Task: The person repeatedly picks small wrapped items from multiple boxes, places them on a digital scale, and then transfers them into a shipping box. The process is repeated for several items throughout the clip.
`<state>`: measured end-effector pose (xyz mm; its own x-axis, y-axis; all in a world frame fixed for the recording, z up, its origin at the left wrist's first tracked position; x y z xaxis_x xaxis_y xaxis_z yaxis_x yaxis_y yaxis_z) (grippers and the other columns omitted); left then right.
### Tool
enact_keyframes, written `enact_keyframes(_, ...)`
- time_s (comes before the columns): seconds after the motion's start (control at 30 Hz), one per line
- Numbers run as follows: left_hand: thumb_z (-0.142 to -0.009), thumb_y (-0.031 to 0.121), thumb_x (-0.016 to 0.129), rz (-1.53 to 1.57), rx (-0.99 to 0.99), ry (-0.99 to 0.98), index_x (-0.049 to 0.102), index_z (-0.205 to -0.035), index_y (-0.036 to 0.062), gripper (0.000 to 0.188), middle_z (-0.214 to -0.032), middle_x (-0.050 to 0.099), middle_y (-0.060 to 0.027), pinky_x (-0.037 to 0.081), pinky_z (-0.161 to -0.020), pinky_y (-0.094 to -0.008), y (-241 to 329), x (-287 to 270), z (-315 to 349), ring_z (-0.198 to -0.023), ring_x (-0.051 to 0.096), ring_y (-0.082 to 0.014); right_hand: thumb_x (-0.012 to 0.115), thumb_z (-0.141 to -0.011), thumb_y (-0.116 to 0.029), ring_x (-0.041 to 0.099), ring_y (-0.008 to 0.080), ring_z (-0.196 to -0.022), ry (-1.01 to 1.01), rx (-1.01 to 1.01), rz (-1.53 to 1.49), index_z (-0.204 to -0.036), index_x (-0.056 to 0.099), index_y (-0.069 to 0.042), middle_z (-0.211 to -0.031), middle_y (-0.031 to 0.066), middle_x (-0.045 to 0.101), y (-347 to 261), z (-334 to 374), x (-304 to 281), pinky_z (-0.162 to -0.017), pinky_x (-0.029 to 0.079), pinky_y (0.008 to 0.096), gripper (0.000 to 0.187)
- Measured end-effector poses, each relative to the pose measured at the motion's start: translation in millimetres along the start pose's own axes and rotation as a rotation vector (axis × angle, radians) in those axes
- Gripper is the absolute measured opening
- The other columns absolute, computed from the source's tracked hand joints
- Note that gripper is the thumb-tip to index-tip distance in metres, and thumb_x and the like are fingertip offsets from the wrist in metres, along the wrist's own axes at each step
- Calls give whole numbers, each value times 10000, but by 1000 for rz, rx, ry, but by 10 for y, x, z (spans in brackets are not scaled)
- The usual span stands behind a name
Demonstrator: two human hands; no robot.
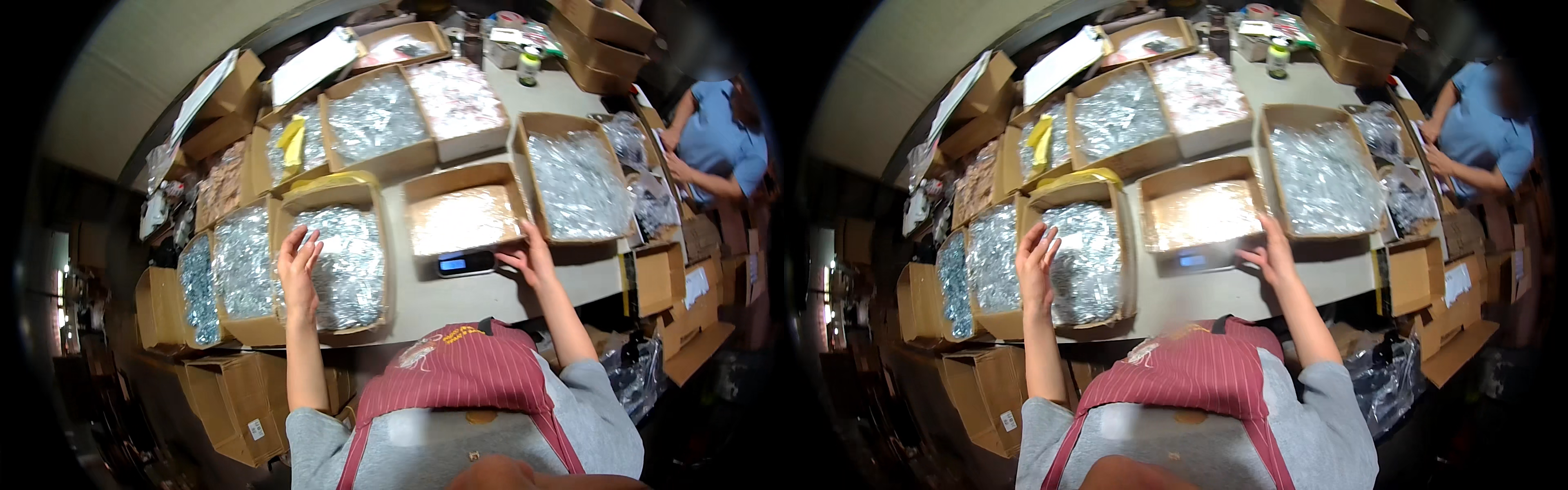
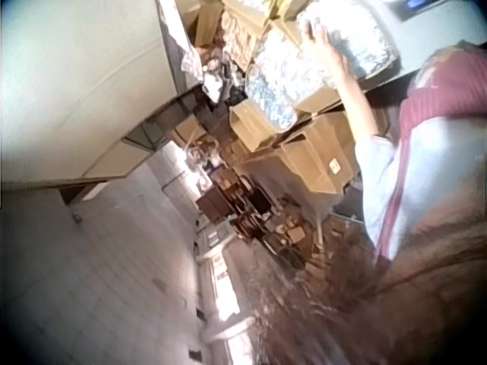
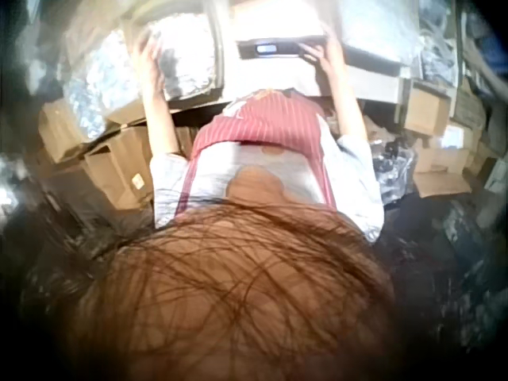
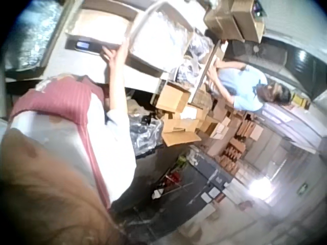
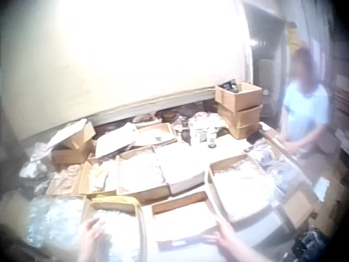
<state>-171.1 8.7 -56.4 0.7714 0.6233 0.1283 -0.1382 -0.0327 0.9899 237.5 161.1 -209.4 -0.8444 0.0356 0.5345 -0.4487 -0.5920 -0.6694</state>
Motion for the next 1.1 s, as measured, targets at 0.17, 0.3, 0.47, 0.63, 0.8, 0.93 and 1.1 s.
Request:
enact_keyframes(0.17,-910,52,613,24,-36,104,489,-1288,-62,414,-1305,486,-164,539,-954,-373,30,-950,-218,-1198,580,-278,663,-889,-477,382,413,-1357,62,17,-135,-1493,294,-127,-1522,128,306,249,207,104,-942,532,557,790)
enact_keyframes(0.3,-895,36,612,-7,-31,196,496,-1284,-58,417,-1283,496,-150,555,-892,-373,108,-1638,-732,-1157,594,-255,582,-898,-619,492,405,-1275,63,-76,-71,-1495,282,-86,-1464,138,409,276,509,365,-938,538,507,855)
enact_keyframes(0.47,-843,67,647,-546,266,332,559,-1229,6,401,-1257,537,-145,526,-850,-370,-300,-2985,-2366,-1055,608,-260,518,-976,-536,634,261,-938,372,-321,-24,-1393,442,-44,-1286,138,545,995,464,-139,-797,578,390,649)
enact_keyframes(0.63,-764,109,679,-1426,453,386,574,-1230,30,484,-1218,525,-208,436,-1000,-435,-125,-3013,-3445,-1145,523,-366,529,-1024,-322,628,132,-764,490,-506,173,-1300,508,-35,-1073,80,605,1359,625,-77,-682,572,265,399)
enact_keyframes(0.8,-770,98,671,-1569,679,288,589,-1093,34,339,-1026,603,-187,476,-856,-465,-15,-3301,-4136,-996,579,-356,555,-1008,-253,622,126,-701,577,-507,193,-1294,507,-19,-1033,70,617,1462,675,-7,-624,569,259,372)
enact_keyframes(0.93,-816,82,661,-832,576,410,578,-877,32,114,-750,606,-117,495,-640,-383,162,-2785,-4370,-681,586,-264,554,-995,-205,602,121,-615,683,-546,202,-1280,509,-5,-957,60,618,1501,642,-24,-537,549,244,351)
enact_keyframes(1.1,-866,148,631,-314,184,-46,630,-907,18,136,-769,660,-117,503,-620,-349,-183,-2274,-4667,-645,613,-202,508,-987,-151,572,110,-548,714,-551,226,-1252,523,-23,-878,44,591,1552,406,-202,-467,511,235,295)
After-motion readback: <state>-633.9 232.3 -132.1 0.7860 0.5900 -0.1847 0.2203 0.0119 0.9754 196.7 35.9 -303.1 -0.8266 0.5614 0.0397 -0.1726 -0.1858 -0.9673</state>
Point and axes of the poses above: each hand's wrist, its own z-axis away from the middle knuckle, its own x-axis out of the palm, y = z × x, the point moved 1 cm from there along -z, towards the middle knuckle
